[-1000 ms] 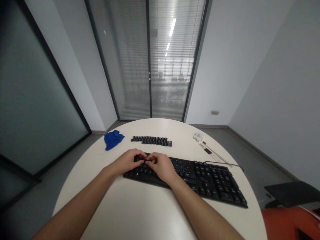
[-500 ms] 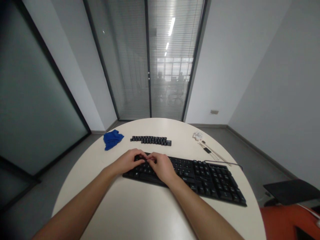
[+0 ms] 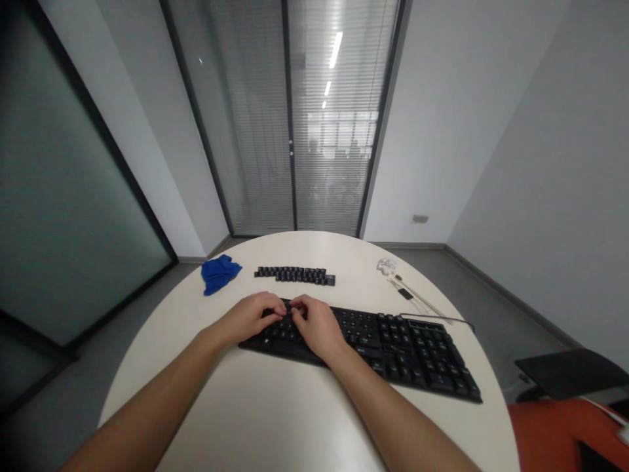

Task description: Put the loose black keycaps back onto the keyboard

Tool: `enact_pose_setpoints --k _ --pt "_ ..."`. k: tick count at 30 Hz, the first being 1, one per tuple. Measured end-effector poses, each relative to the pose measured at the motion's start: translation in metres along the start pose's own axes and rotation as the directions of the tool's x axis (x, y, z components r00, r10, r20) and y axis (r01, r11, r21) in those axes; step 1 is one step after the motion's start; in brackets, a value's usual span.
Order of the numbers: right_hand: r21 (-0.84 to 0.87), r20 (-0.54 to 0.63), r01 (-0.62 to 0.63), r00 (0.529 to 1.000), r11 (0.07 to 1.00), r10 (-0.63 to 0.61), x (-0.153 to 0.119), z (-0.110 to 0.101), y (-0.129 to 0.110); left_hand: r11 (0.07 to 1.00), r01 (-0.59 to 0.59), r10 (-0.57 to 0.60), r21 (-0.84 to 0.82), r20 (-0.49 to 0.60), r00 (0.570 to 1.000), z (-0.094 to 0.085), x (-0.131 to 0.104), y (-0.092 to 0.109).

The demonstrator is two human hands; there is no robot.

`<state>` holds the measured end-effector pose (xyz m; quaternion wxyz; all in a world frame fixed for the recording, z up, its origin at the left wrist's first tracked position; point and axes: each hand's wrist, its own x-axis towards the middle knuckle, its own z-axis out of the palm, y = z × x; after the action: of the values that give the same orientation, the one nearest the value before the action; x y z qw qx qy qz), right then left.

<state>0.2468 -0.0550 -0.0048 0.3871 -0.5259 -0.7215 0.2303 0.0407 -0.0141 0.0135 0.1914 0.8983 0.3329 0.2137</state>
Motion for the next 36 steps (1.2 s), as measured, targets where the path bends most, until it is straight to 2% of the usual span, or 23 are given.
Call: enact_pose_setpoints --k 5,14,25,31,36 --pt "-0.002 0.009 -0.006 1.000 1.000 0.006 0.000 0.000 -0.001 0.992 -0.045 0.042 0.119 0.023 0.999 -0.003 0.000 0.009" --pt "-0.038 0.013 -0.019 1.000 0.999 0.020 0.000 0.000 -0.004 0.973 -0.075 0.057 0.219 0.087 0.995 -0.010 -0.002 0.013" --pt "-0.094 0.038 -0.002 0.999 0.996 0.006 -0.001 -0.001 -0.008 0.967 -0.014 0.002 0.255 0.047 0.999 -0.005 -0.002 0.011" --pt "-0.157 0.049 -0.001 0.999 0.988 0.008 -0.002 -0.001 -0.009 0.956 -0.047 0.019 0.291 0.100 0.995 -0.015 -0.005 0.029" --pt "-0.150 0.041 -0.005 0.999 0.989 0.011 -0.001 0.000 -0.010 0.927 0.025 -0.068 0.375 0.101 0.993 -0.017 -0.009 0.055"
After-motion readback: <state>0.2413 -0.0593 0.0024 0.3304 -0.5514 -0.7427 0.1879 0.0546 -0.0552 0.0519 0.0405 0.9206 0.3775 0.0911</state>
